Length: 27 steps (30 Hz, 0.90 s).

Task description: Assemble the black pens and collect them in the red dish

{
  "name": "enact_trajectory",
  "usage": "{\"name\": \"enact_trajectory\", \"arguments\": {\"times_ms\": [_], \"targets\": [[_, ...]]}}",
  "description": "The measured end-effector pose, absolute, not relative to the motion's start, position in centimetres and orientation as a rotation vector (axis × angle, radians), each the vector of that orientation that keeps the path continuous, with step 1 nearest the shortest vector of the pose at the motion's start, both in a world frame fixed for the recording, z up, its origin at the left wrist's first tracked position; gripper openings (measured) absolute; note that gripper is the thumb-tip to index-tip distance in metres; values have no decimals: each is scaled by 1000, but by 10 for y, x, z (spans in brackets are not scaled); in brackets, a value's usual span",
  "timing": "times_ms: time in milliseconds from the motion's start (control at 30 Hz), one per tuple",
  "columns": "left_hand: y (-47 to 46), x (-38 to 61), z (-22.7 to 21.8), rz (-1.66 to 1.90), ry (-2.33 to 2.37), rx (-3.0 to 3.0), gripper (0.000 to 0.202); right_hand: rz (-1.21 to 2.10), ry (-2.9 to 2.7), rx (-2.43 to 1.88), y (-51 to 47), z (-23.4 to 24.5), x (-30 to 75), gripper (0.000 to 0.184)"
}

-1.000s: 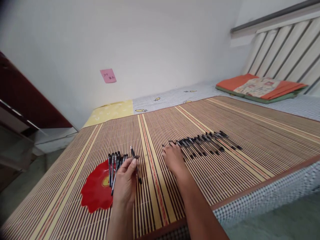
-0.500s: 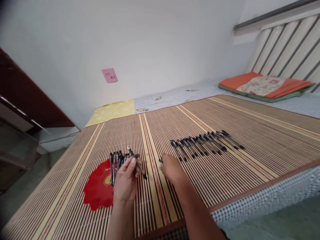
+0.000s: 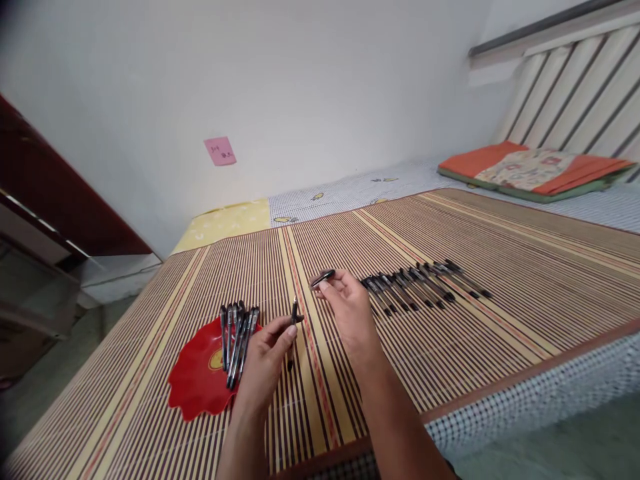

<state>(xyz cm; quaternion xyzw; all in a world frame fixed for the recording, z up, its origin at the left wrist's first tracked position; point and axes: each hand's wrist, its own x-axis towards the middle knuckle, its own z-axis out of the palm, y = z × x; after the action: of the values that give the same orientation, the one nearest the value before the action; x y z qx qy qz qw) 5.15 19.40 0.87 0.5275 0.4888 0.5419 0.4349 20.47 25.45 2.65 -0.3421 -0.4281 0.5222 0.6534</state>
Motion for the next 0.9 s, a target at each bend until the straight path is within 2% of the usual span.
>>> {"name": "enact_trajectory", "arguments": {"times_ms": [333, 633, 900], "targets": [[193, 57, 11, 1300, 1214, 1458, 20, 1226, -1295, -862, 245, 40, 212, 18], [190, 59, 8, 1413, 1253, 1096, 19, 1335, -1476, -912, 244, 39, 213, 15], [190, 65, 9, 1426, 1272, 1116, 18, 1381, -1512, -914, 249, 24, 208, 19]]}}
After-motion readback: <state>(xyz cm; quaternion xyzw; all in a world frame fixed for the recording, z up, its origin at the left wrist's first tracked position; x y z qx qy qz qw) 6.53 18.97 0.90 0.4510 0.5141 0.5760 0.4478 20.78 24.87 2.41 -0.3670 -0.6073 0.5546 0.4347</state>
